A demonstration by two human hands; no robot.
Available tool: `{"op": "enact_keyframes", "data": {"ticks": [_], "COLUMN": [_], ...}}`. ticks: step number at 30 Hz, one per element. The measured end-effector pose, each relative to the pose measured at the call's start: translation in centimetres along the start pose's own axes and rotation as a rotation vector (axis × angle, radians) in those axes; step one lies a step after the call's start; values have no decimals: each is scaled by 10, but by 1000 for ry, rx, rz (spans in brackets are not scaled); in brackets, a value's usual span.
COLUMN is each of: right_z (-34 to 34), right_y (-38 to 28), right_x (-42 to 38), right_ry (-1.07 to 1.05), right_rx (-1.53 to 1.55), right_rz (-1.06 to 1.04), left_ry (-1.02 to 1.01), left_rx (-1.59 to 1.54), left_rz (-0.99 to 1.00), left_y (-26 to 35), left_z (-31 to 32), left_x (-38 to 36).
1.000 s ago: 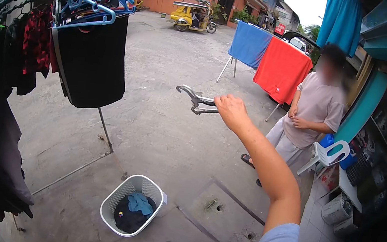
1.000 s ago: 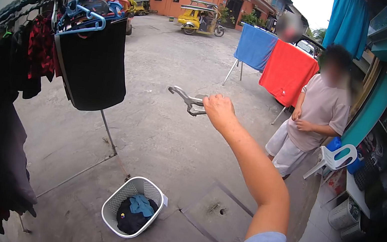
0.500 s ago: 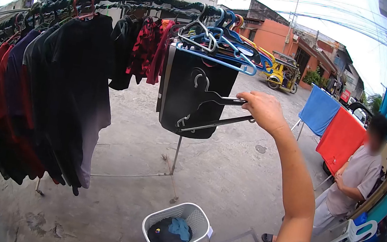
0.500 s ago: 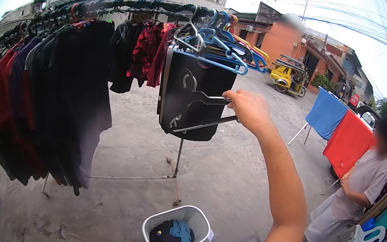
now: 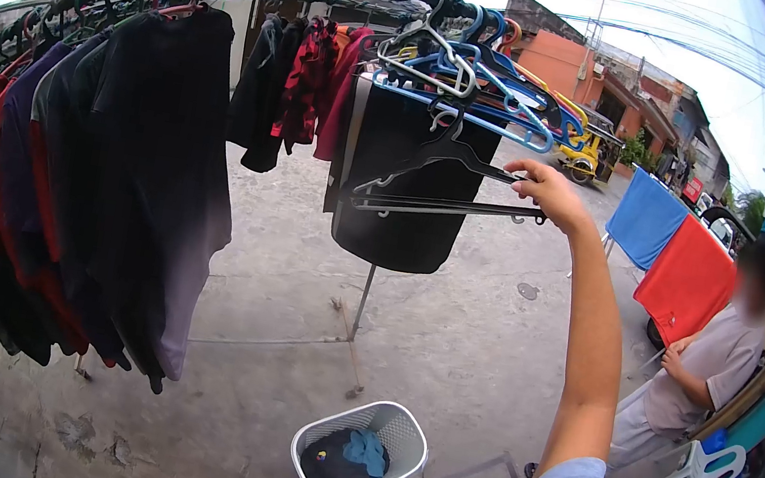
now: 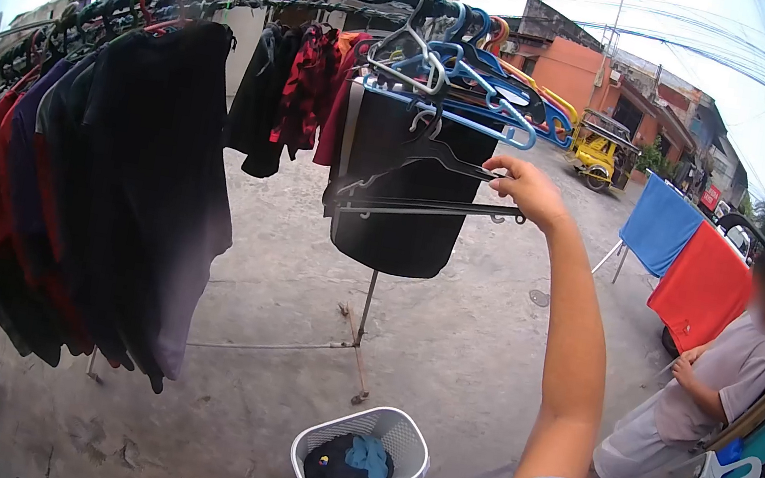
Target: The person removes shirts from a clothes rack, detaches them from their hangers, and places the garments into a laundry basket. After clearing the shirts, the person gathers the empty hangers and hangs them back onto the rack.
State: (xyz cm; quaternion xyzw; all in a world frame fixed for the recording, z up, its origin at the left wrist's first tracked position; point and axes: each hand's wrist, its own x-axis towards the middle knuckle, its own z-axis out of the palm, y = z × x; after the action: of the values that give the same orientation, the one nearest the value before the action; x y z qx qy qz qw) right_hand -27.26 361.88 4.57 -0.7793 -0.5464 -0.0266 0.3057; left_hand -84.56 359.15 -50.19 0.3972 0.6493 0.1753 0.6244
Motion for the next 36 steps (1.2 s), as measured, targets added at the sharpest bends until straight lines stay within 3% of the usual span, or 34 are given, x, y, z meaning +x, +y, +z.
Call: {"op": "enact_keyframes", "data": {"ticks": [4,17,20,24,27,30,31,34,36], "right_z": [0,48,61,68,76,85,90,109,118], "right_y": [15,7,3,-12,-13,-8,2,15,-32], "right_x": [13,57,71,74,72,66,70,64,44], "right_ry": [72,0,14,41,117,144,175,602,851], "right_rx": [273,549,481,389,187,195,162,-423,-287], "right_rz": [-23,-233,-323,-293,-243,-104,-86,-208,-292], "left_ry": [1,-41,-38,-19,-14,-6,-3,13,29], "left_rx": [12,13,27,31,40,52,55,66,58], "left_rz": [10,50,38,23,34,47,54,75,92], "left_y": [12,26,32,40,46,53,54,58,57], "left_z": [7,34,27,5,-17,-44,-54,-90,-110], "left_x": [11,27,32,40,52,61,64,70,71]}}
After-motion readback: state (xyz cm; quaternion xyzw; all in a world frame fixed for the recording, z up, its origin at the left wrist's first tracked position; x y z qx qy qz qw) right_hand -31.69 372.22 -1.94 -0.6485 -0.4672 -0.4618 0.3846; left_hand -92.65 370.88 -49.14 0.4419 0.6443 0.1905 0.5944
